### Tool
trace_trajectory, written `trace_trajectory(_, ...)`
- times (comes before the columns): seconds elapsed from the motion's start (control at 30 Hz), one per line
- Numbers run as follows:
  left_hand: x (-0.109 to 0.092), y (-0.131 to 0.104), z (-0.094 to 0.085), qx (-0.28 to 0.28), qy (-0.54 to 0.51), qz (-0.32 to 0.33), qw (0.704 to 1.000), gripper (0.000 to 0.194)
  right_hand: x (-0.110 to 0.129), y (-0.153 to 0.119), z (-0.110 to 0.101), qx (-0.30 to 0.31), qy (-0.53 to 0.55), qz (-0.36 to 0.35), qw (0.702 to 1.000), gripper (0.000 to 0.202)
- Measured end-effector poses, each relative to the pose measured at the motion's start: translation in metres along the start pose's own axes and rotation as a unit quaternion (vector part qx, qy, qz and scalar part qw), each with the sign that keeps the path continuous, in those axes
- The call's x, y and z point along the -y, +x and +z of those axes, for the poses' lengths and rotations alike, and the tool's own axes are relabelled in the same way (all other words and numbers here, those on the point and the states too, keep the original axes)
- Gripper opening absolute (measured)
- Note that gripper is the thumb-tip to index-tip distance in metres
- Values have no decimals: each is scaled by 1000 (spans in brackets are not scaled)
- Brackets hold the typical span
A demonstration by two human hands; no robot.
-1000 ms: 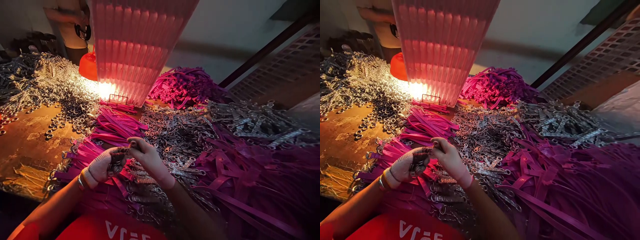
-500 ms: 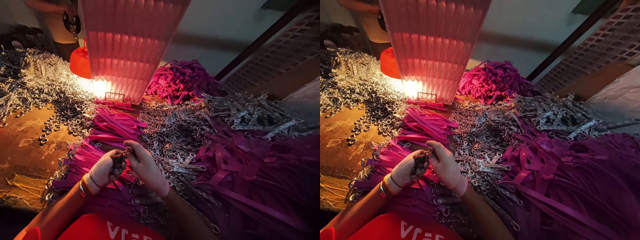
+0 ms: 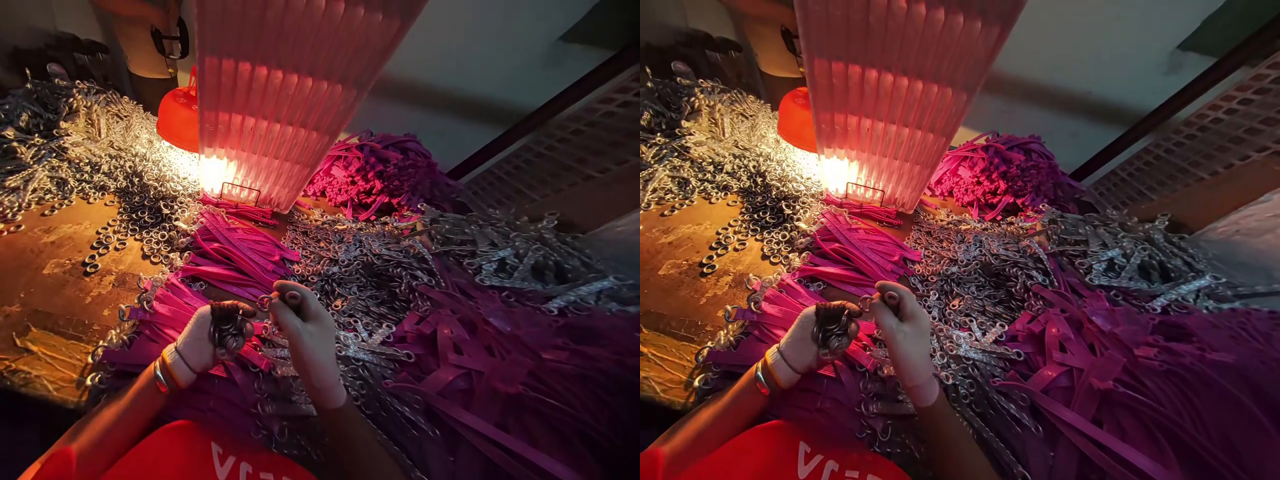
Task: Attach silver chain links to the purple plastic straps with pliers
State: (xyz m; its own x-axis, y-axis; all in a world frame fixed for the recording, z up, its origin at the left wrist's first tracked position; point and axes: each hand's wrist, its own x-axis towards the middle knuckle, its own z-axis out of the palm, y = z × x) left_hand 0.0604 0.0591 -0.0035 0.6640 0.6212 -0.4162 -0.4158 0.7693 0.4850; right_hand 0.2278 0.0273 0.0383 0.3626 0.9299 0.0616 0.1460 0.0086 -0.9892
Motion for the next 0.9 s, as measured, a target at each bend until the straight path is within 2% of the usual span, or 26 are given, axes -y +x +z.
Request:
trace_trajectory(0.1,8,5,0,-18,-40,-31,999,30,-9,-4,4,-15,-24,-27,999,24)
trace_trajectory(0.2,15,8,7,-36,-26,-5,999,24,-16,-9,6,-19,-68,-70,995,20)
trace_trajectory(0.27,19,6,14,-45,-4,13,999,18,-21,-12,5,-14,-112,-126,986,18)
trace_trajectory(0.33,22,2,19,-59,32,38,997,20,-27,-13,3,5,-191,-219,957,19)
trace_trajectory(0.4,25,-2,20,-76,68,72,992,22,-32,-15,1,53,-287,-311,904,25)
trace_trajectory(0.47,27,-5,16,-89,97,98,986,24,-35,-18,0,110,-357,-359,855,32)
trace_trajectory(0.5,28,-6,14,-93,110,105,984,24,-35,-20,-1,133,-369,-365,844,35)
trace_trajectory(0.57,27,-8,9,-100,132,114,980,26,-34,-24,-4,170,-335,-354,856,38)
trace_trajectory(0.67,23,-14,10,-98,187,119,970,30,-29,-26,-12,190,-211,-270,920,41)
trace_trajectory(0.73,19,-19,16,-97,246,118,957,30,-25,-23,-17,176,-176,-206,946,44)
trace_trajectory(0.8,16,-22,23,-89,301,124,941,31,-21,-18,-21,183,-198,-195,943,40)
trace_trajectory(0.9,17,-20,27,-76,325,129,934,32,-18,-12,-22,225,-289,-241,899,21)
